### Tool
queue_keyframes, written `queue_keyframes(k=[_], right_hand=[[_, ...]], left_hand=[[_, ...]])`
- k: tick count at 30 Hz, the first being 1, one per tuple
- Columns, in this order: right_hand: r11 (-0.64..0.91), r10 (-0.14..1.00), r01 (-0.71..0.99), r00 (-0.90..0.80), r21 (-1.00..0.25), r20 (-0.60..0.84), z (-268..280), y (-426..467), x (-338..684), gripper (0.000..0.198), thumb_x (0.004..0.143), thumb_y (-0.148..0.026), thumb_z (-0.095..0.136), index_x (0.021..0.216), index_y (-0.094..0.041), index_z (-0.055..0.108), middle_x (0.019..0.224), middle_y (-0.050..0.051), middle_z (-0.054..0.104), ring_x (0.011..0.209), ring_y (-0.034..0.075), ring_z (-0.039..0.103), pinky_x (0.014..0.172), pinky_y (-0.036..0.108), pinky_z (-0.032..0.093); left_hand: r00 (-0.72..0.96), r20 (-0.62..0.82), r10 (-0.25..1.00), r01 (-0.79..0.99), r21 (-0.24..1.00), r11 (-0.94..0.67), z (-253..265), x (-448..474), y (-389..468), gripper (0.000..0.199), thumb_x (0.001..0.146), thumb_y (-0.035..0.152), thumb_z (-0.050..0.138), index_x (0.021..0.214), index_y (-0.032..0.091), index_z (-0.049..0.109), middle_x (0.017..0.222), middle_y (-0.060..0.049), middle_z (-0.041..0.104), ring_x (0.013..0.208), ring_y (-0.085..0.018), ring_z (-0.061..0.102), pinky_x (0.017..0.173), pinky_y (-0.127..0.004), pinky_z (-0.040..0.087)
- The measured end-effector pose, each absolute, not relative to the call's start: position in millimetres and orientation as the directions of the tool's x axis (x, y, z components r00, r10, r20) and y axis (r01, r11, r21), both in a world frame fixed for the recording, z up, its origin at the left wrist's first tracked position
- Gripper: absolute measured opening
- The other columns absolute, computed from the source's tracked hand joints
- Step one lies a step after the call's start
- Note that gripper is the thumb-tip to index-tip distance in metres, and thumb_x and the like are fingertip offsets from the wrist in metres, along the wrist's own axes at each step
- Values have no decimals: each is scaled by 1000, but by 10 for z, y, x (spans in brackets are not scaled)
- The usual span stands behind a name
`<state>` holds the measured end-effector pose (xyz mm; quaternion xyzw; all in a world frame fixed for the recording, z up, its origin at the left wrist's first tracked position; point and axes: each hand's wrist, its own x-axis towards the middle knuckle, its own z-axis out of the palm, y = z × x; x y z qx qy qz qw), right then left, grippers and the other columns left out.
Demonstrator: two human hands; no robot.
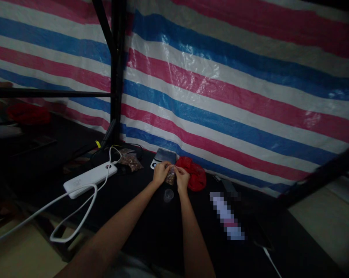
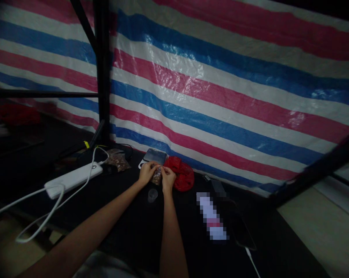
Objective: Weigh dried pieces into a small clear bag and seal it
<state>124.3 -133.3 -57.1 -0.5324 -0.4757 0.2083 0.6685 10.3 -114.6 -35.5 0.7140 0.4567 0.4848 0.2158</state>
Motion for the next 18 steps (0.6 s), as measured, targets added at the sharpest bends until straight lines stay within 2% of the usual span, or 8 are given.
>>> queue_keyframes(k=[8, 11, 13, 15, 18], right_hand=[[312, 809, 204, 455, -928, 373, -570, -1332, 1258, 33, 60, -42, 61, 72, -11, 65, 73, 8, 67, 66, 19, 61, 62, 28, 47], [294, 797, 256, 466, -921, 385, -383, -1443, 1304, 38, 68, -45, 53, 83, -13, 63, 82, 8, 67, 58, 15, 58, 54, 25, 45], [304, 726, 282, 550, -910, 413, -145, -1623, 1421, 42, 74, -47, 43, 96, -15, 59, 93, 9, 64, 56, 13, 56, 50, 24, 42], [347, 619, 271, 653, -898, 436, 154, -1931, 1585, 44, 77, -48, 37, 105, -17, 54, 100, 9, 61, 61, 13, 57, 47, 23, 40], [422, 583, 276, 647, -864, 492, 546, -2660, 1814, 39, 78, -45, 42, 106, -20, 52, 96, 8, 60, 64, 15, 57, 46, 24, 38]], left_hand=[[105, 438, 893, 440, 785, -437, -332, 147, -1207, 25, 76, 39, 53, 77, 18, 66, 73, -4, 66, 64, -15, 58, 59, -23, 37], [-11, 429, 903, 443, 812, -380, -249, 93, -1211, 27, 76, 41, 52, 78, 18, 66, 73, -4, 66, 65, -16, 57, 61, -24, 39], [-164, 495, 853, 470, 800, -373, -119, -72, -1160, 27, 78, 40, 49, 80, 18, 65, 81, -5, 65, 74, -17, 57, 67, -26, 40], [-281, 595, 753, 542, 746, -387, 41, -364, -1046, 27, 77, 40, 50, 74, 18, 64, 95, -6, 62, 89, -21, 53, 78, -31, 38], [-285, 718, 634, 694, 611, -380, 184, -932, -814, 30, 77, 45, 48, 76, 19, 63, 105, -4, 58, 98, -25, 46, 85, -41, 34]])
